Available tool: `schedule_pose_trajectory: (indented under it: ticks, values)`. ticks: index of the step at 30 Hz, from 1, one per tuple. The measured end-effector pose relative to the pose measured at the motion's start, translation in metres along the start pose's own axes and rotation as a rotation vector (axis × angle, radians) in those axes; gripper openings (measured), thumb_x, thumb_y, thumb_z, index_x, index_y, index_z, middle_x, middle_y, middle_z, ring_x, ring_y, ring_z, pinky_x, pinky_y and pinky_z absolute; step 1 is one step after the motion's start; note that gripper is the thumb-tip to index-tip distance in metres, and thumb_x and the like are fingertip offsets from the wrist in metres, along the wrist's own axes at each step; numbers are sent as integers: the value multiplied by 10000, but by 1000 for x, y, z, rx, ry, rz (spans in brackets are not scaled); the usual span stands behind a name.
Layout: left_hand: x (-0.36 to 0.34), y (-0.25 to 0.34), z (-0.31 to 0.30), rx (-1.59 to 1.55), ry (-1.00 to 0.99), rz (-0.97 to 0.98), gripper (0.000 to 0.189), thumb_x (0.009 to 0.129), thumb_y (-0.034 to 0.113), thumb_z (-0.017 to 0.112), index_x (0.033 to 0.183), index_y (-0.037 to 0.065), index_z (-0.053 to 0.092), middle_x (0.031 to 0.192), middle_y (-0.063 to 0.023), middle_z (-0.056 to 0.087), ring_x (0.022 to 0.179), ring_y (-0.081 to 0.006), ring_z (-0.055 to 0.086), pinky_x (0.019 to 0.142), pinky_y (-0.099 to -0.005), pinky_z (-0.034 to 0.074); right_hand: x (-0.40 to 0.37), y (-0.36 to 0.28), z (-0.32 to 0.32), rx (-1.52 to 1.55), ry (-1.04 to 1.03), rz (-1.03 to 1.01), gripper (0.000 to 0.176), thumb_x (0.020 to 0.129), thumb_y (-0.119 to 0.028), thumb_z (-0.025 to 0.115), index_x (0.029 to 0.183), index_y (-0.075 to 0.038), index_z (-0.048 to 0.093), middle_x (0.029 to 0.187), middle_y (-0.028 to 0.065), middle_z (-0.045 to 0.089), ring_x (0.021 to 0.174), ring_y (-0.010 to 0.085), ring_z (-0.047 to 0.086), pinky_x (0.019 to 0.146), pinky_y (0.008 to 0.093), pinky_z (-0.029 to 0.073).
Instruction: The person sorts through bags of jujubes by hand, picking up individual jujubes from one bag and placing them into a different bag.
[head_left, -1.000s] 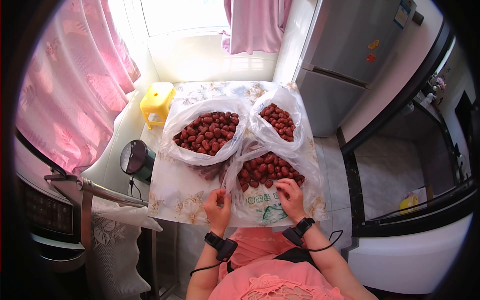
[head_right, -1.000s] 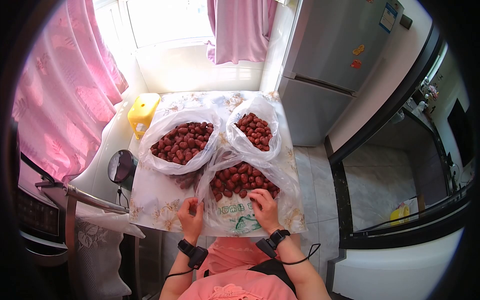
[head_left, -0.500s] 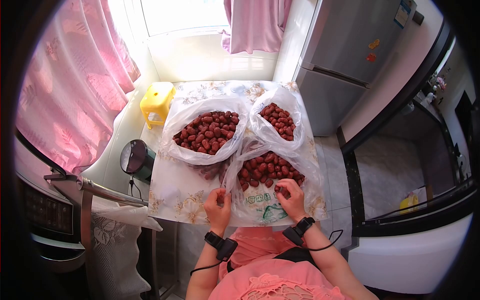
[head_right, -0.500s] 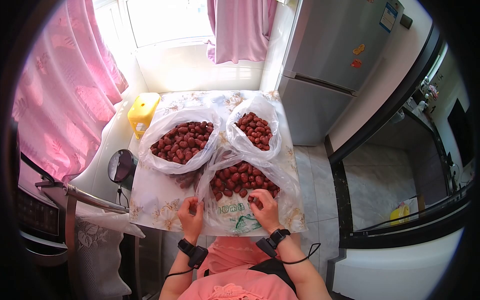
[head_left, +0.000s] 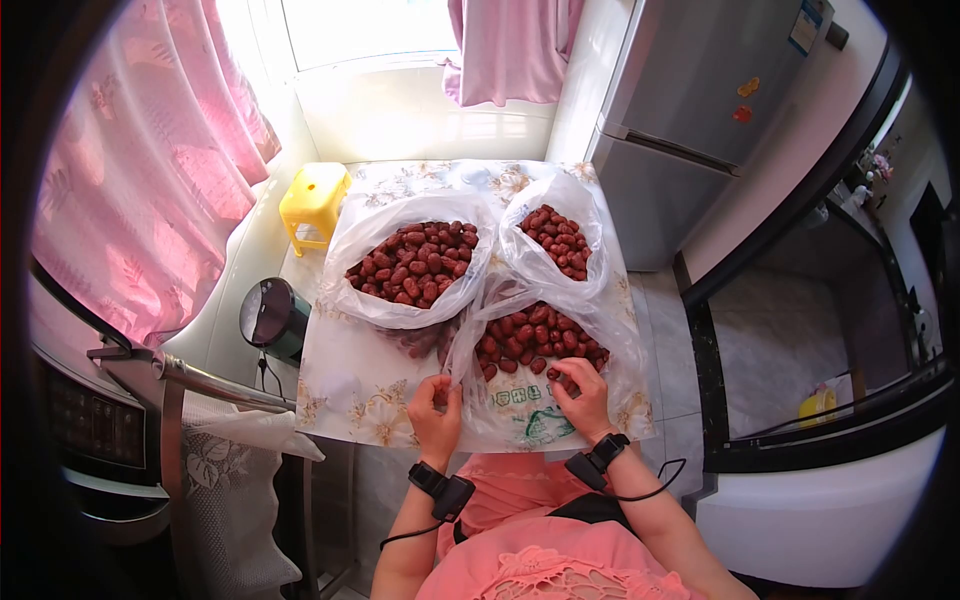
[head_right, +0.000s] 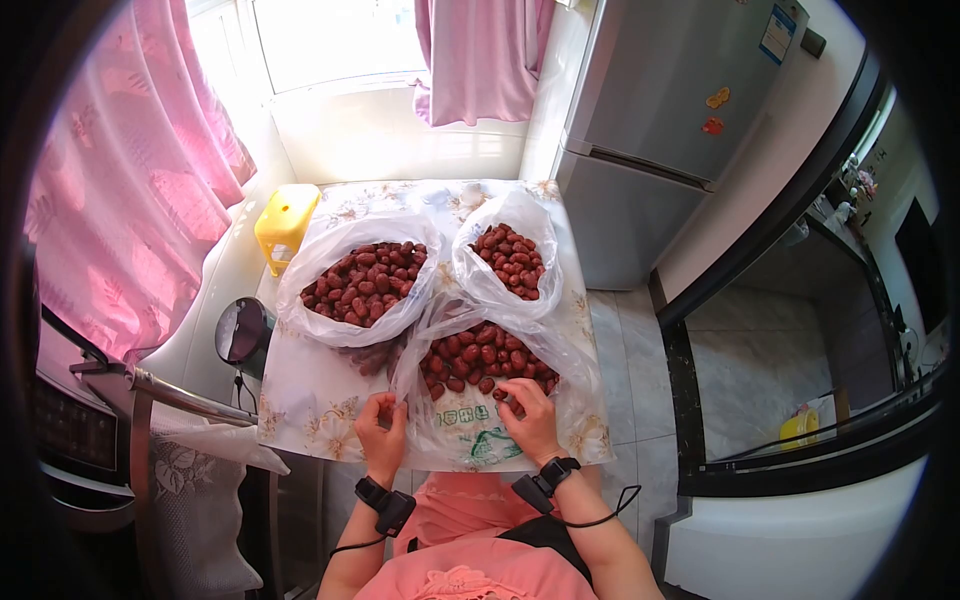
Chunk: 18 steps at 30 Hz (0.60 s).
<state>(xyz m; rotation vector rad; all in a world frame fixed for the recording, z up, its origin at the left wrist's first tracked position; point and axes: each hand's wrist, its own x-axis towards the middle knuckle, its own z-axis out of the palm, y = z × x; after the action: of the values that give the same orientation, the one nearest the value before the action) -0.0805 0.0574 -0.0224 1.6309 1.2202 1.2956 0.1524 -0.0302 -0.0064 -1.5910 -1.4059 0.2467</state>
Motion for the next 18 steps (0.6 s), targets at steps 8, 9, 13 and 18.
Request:
schedule_pose_trajectory:
  ticks: [8,9,13,18]
  values:
    - [0,-1,0,-9,5,-6,137,848,31,718,970,7,660,760,-51,654,638,-129,598,613,-278,484,0,-1,1,8,27,8,308,814,0,710,1116,-54,676,1044,83,658,706,169,653,604,285,526]
    - [0,-1,0,-4,3,-3,136,849,32,719,969,8,660,758,-49,651,636,-128,594,611,-277,482,0,-1,2,8,27,8,308,814,0,710,1116,-54,676,1044,83,658,706,169,653,604,285,526]
    - [0,1,-1,-4,0,-3,134,850,34,720,968,10,660,751,-46,645,628,-126,581,604,-276,474,0,-2,2,15,41,27,260,814,-21,732,1062,-45,656,1013,76,662,695,170,648,598,283,521]
    - [0,0,0,-5,4,-4,134,851,38,721,966,9,659,747,-46,643,629,-127,582,604,-277,473,0,0,-1,-3,27,5,253,799,-80,797,983,-31,632,974,76,653,681,167,640,594,283,518]
